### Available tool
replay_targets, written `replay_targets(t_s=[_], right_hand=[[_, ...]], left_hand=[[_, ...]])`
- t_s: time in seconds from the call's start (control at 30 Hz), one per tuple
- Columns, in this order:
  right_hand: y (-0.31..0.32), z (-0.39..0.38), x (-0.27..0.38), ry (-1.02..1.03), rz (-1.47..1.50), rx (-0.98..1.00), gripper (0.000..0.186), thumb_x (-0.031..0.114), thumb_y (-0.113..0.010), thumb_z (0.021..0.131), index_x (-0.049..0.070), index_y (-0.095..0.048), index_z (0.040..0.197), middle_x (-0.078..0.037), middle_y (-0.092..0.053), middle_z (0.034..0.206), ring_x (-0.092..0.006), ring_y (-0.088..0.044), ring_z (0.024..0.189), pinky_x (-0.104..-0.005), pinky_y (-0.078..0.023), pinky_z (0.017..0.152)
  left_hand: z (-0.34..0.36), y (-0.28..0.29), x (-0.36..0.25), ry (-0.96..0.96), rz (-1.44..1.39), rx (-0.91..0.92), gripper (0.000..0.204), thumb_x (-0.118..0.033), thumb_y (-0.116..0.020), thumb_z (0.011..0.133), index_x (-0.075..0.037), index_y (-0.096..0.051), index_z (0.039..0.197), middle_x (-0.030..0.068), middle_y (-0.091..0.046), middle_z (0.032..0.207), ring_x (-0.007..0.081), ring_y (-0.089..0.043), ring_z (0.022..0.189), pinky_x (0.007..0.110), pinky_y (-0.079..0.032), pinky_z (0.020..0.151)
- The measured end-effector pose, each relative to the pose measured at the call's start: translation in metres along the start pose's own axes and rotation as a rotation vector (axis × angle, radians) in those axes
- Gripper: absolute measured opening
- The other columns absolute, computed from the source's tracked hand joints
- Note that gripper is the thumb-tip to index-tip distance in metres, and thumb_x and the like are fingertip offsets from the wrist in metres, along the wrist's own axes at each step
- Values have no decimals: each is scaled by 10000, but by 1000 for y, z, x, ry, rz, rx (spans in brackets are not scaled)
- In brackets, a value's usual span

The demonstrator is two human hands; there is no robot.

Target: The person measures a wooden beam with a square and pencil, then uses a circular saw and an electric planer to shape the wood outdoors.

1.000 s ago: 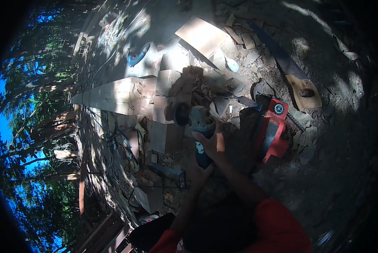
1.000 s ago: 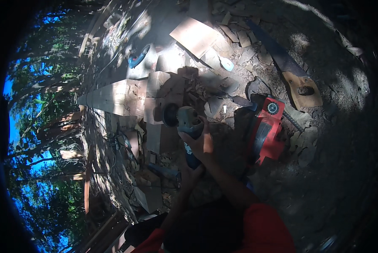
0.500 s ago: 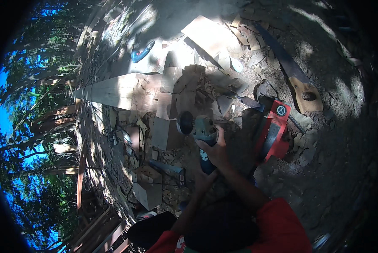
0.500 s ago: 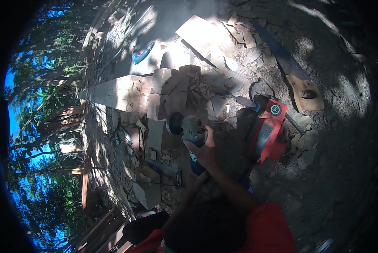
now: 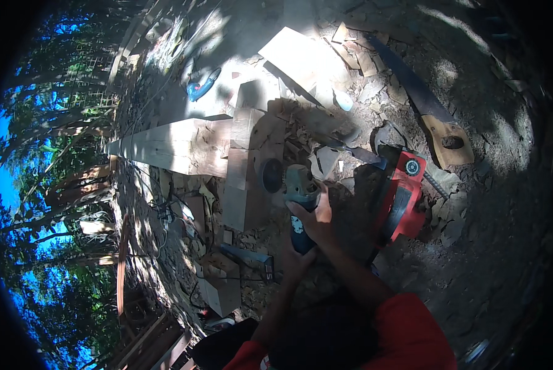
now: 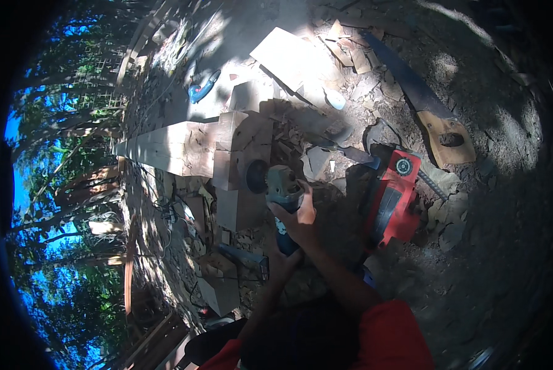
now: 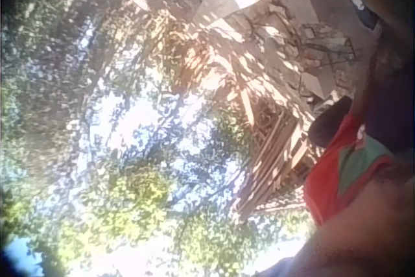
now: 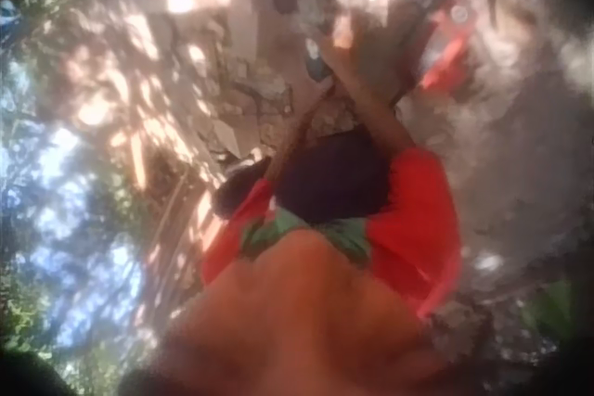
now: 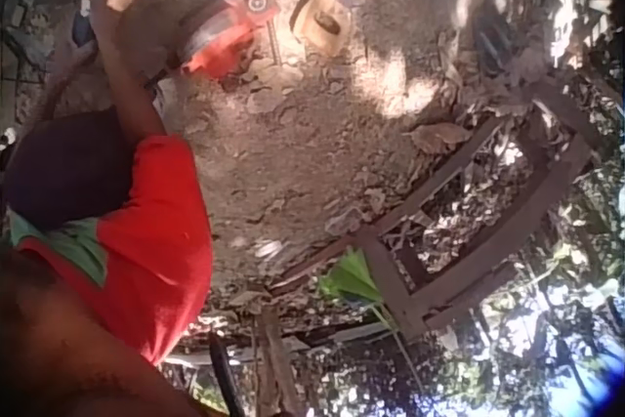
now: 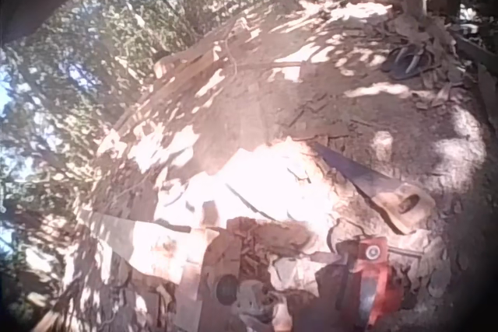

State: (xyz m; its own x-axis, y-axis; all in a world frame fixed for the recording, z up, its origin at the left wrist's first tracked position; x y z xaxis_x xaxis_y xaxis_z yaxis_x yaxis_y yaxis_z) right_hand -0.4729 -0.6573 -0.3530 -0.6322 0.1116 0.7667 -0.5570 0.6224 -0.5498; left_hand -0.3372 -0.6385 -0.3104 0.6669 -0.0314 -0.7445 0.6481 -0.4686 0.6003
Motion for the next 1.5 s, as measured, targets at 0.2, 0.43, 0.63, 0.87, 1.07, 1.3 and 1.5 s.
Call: replay_targets(t_s=[0.2,0.43,0.63,0.87,1.07,1.3,1.5], right_hand=[[0,-23,6,7,-167,-3,817,240,-823,739,23,-347,1366,-142,-608,1146,-192,-601,1042,-345,-488,899],[-4,-23,19,43,-189,14,808,243,-831,735,23,-356,1351,-135,-604,1127,-193,-600,1040,-347,-487,893],[-1,-18,6,43,-107,-1,816,250,-834,726,25,-360,1352,-136,-610,1140,-195,-603,1045,-345,-487,896],[0,21,28,118,-109,-44,839,300,-820,733,22,-346,1367,-162,-623,1141,-212,-622,1022,-356,-503,876],[-2,43,49,1,-197,-41,830,315,-808,746,-4,-340,1353,-195,-616,1152,-234,-625,1024,-354,-508,870],[-7,54,55,60,-194,-41,819,325,-800,757,-9,-346,1350,-208,-611,1146,-254,-627,1011,-349,-506,873],[2,81,59,65,-186,-52,833,319,-812,742,-7,-349,1352,-199,-607,1156,-258,-628,1021,-358,-502,888]], left_hand=[[-21,7,-3,-88,50,-60,861,-259,-809,695,52,-375,1371,209,-533,1239,303,-543,1149,400,-429,972],[-19,6,0,-67,39,-30,953,-262,-805,684,58,-302,1428,214,-451,1353,299,-444,1278,405,-349,1060],[-20,5,7,7,6,-72,853,-240,-807,686,52,-382,1365,214,-533,1259,299,-553,1149,397,-438,967],[23,-4,-9,28,-53,37,867,-244,-760,687,63,-360,1392,199,-540,1230,272,-559,1106,384,-456,930],[47,0,-20,60,88,17,839,-240,-752,676,53,-390,1374,188,-581,1167,246,-597,1035,373,-481,882],[57,1,-29,-25,15,-26,865,-253,-745,692,51,-355,1401,212,-571,1197,272,-593,1070,375,-469,912],[74,-7,-57,6,32,9,888,-271,-753,694,51,-339,1410,230,-539,1245,296,-540,1164,396,-430,970]])
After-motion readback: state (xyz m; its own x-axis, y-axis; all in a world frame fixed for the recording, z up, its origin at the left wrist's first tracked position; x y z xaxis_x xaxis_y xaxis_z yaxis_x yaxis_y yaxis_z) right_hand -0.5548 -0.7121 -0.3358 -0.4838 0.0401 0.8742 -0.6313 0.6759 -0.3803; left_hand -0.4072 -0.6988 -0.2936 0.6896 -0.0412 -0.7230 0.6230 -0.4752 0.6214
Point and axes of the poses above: each hand's wrist, its own z-axis towards the middle knuckle, its own y-axis out of the back of the hand, x = y × z, the point moved 10 cm from there along z, towards the middle knuckle
